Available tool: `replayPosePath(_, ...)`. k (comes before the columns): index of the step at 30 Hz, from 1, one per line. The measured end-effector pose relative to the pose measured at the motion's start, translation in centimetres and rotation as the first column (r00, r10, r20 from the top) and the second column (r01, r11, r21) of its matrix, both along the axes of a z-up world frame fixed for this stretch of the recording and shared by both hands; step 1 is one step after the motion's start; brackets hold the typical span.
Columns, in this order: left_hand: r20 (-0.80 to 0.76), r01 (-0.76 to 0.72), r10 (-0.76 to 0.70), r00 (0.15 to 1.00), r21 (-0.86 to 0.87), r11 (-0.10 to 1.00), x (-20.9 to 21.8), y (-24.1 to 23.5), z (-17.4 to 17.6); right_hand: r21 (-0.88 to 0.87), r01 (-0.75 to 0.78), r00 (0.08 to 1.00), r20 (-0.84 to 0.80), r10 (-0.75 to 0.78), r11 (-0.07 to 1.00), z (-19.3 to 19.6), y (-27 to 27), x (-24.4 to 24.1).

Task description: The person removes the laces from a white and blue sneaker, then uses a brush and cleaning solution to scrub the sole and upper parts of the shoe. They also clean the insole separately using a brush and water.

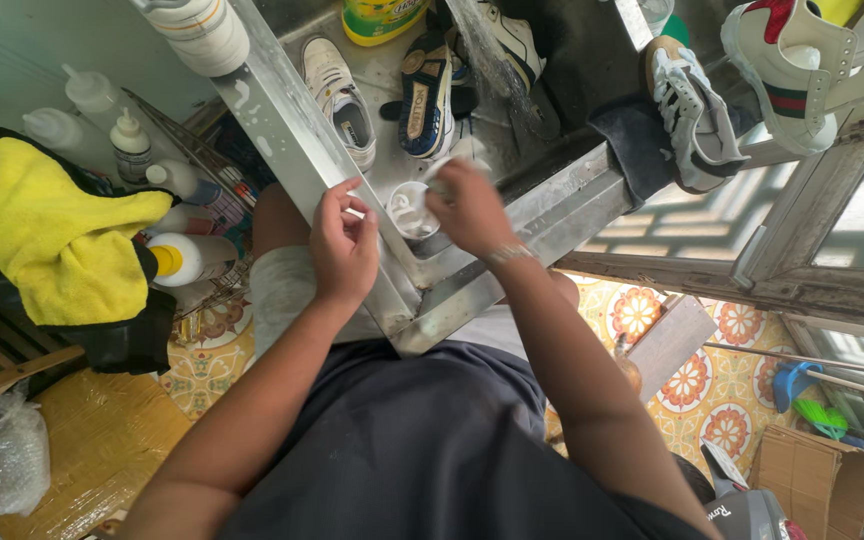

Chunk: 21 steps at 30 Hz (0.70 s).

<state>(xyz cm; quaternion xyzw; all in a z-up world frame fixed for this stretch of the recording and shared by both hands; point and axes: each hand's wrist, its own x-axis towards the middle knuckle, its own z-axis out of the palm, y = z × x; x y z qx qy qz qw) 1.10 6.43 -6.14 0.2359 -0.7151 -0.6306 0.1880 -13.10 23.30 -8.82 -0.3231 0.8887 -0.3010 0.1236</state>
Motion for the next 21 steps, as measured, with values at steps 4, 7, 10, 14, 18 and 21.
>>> replayPosePath(4,-0.043,0.006,-0.023,0.999,-0.358,0.934,-0.1,1.3,-0.6,0.576,-0.424,0.892,0.401,0.21,0.699,-9.8,-6.3,-1.9)
replayPosePath(7,-0.026,0.116,-0.153,0.988,-0.532,0.839,-0.2,1.0,0.2,0.571,-0.57,0.812,0.502,0.297,0.591,-15.0,-8.9,-3.1)
replayPosePath(10,0.01,0.124,-0.141,0.99,-0.544,0.83,-0.3,1.0,0.4,0.546,-0.612,0.781,0.532,0.327,0.572,-17.5,-8.9,-3.6)
replayPosePath(14,0.022,0.122,-0.132,0.991,-0.545,0.829,-0.4,0.9,0.2,0.523,-0.639,0.76,0.544,0.356,0.565,-17.8,-9.1,-4.2)
replayPosePath(18,0.011,0.117,-0.133,0.991,-0.545,0.83,-0.3,0.9,0.1,0.511,-0.641,0.76,0.526,0.381,0.573,-17.3,-9.3,-4.1)
replayPosePath(21,-0.016,0.099,-0.127,0.992,-0.532,0.841,-0.4,0.8,0.3,0.503,-0.639,0.762,0.518,0.389,0.582,-16.8,-8.3,-4.0)
